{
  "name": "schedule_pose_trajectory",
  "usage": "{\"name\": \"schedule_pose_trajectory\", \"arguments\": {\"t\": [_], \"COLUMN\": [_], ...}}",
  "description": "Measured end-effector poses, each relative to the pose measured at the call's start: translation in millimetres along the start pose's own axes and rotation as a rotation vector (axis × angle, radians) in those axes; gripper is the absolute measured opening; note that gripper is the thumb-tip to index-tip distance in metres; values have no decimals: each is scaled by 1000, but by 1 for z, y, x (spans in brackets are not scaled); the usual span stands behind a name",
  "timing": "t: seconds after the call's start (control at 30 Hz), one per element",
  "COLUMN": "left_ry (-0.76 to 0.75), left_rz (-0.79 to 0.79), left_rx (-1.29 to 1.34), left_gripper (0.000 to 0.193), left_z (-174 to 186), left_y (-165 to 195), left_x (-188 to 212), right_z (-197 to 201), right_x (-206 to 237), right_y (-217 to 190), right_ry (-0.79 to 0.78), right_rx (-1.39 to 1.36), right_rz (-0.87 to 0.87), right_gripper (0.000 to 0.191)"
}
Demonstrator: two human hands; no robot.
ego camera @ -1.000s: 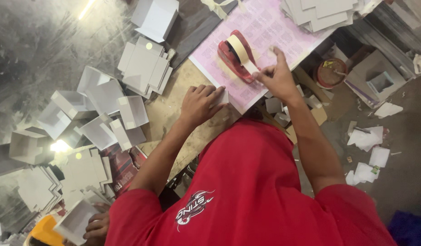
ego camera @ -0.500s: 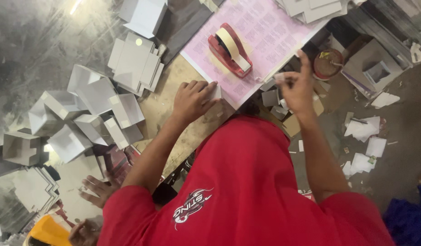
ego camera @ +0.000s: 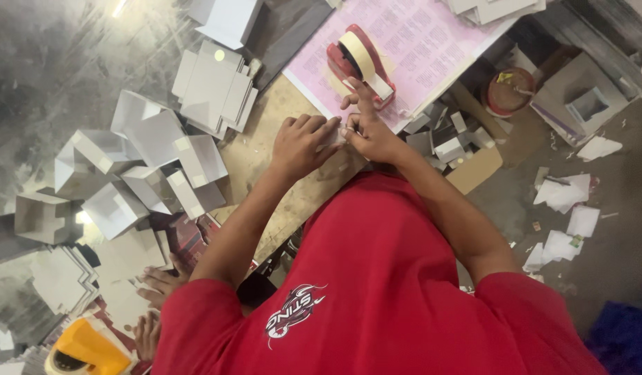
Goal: The person assembles small white cardboard boxes by folding flaps and securing them with adhesive tape. They repeatedly pick up flat pieces, fold them into box shapes, apply tape, and place the finished boxes aside.
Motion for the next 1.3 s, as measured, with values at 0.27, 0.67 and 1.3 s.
{"name": "schedule_pose_trajectory", "arguments": {"t": [0.27, 0.67, 1.3], "left_ry": [-2, 3, 410], "left_rz": [17, 22, -6], "left_rx": [-8, 1, -152], "left_gripper": [49, 52, 42], "left_z": [-4, -2, 21], "left_y": [-4, -4, 32], "left_x": [2, 1, 51], "right_z": [6, 14, -12], "right_x": [4, 8, 0], "right_y": [4, 84, 49], "right_ry": [90, 178, 234], "right_rx": [-20, -306, -915], "right_rz": [-60, -304, -216], "right_gripper": [98, 85, 90]}}
Point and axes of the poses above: each hand's wrist, its own x-axis away from the middle knuckle, its own z-axis out of the back of the hand, y = z × x, the point moved 8 cm from there along -x, towards the middle knuckle, and after that the axes turned 6 degrees about -y, right-handed, at the moved point
